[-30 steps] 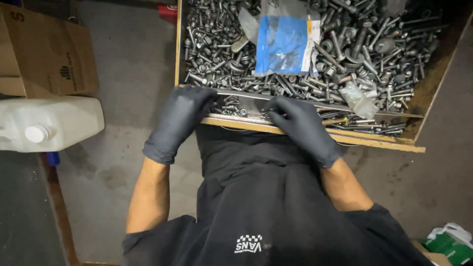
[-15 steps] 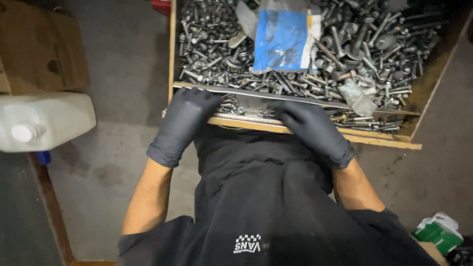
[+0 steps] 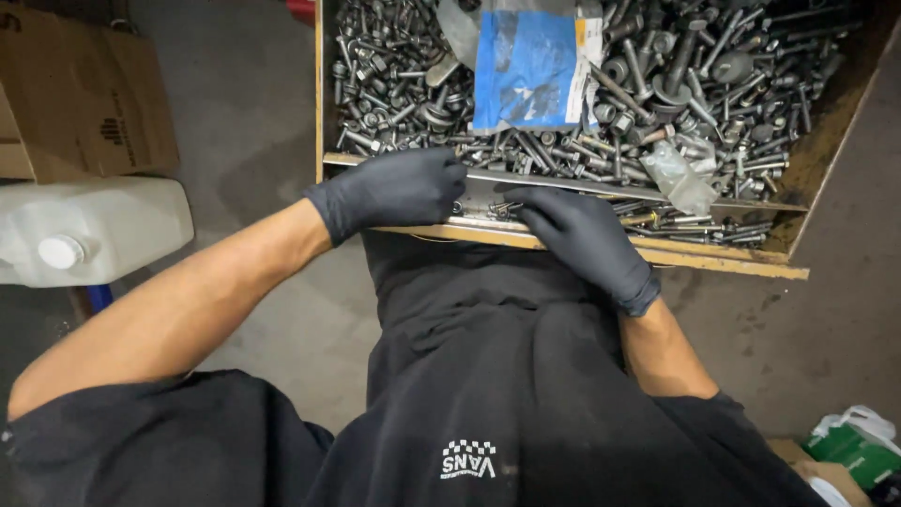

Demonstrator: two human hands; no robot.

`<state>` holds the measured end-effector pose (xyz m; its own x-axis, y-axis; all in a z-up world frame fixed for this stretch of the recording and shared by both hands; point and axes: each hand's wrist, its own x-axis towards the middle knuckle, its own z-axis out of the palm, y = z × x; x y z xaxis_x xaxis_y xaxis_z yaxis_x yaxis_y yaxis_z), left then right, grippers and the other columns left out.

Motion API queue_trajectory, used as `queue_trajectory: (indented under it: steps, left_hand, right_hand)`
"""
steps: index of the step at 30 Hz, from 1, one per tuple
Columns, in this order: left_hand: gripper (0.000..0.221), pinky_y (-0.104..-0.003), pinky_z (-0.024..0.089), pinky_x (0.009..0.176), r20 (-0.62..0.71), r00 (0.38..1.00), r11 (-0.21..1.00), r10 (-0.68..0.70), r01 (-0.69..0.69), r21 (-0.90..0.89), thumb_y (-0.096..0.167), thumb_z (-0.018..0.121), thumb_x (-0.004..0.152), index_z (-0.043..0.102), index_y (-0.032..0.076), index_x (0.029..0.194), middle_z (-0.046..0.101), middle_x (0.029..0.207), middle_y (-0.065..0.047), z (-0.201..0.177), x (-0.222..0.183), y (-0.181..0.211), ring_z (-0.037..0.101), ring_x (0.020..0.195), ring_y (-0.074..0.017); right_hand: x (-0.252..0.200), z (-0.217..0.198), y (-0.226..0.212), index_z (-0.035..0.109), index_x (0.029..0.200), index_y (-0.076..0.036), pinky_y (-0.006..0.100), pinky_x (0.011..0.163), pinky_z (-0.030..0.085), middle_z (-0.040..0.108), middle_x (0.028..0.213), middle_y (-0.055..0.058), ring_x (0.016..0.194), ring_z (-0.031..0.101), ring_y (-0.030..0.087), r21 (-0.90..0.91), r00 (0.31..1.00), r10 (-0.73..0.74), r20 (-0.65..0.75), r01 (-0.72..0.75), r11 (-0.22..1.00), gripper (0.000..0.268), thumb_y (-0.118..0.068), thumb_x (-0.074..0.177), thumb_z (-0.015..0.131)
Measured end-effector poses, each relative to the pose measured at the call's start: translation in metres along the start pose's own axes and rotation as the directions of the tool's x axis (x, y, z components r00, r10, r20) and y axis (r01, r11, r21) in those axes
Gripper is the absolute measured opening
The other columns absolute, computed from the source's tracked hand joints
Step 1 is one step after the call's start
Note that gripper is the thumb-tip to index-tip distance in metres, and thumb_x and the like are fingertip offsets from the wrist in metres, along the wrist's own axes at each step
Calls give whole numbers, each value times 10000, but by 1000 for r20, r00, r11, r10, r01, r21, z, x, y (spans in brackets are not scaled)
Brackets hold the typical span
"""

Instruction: Searching through a large drawer of mixed bolts and screws to find and inspect specific hardware pieces.

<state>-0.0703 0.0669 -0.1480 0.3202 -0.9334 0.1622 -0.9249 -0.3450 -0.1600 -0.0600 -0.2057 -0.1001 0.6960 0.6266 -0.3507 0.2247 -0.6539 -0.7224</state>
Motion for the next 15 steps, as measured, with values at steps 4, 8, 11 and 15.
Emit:
queue_trajectory:
  steps: [4, 8, 11, 15]
  left_hand:
    - [307, -326, 413, 741, 38, 999, 976, -30, 21, 217, -32, 747, 848, 615, 157, 645, 489, 657, 26, -10, 7, -1, 500, 714, -201]
    - [306, -336, 415, 766, -33, 999, 999, -36, 36, -17, 82, 713, 943, 593, 193, 684, 492, 686, 55, 9, 6, -6, 514, 763, -192]
    - [263, -346, 422, 801, -40, 996, 993, -73, 69, -95, 168, 696, 945, 566, 209, 719, 481, 697, 54, 21, 3, -2, 518, 796, -186]
    - [280, -318, 445, 789, -165, 932, 911, -322, 258, -322, 433, 653, 1016, 581, 244, 823, 518, 719, 54, 28, 5, -2, 554, 776, -148]
  right_hand:
    - [-2, -1, -1, 671, 1293, -202, 561, 870, 558, 759, 1171, 148, 1113, 681, 421, -21, 1000, -7, 5, 7, 1000, 280, -160, 1026, 594]
    - [0, -1, 2, 681, 1268, -183, 549, 861, 564, 765, 1140, 153, 1086, 694, 414, -35, 999, -35, -8, 35, 999, 254, -177, 1025, 605]
    - [-2, 1, 2, 696, 1247, -186, 542, 834, 569, 773, 1092, 153, 1048, 706, 410, -25, 998, -61, -15, 61, 998, 239, -202, 1021, 619]
    - [-4, -2, -4, 716, 1245, -207, 519, 800, 578, 786, 1023, 114, 1002, 724, 384, 17, 990, -80, -119, 83, 996, 251, -197, 997, 676]
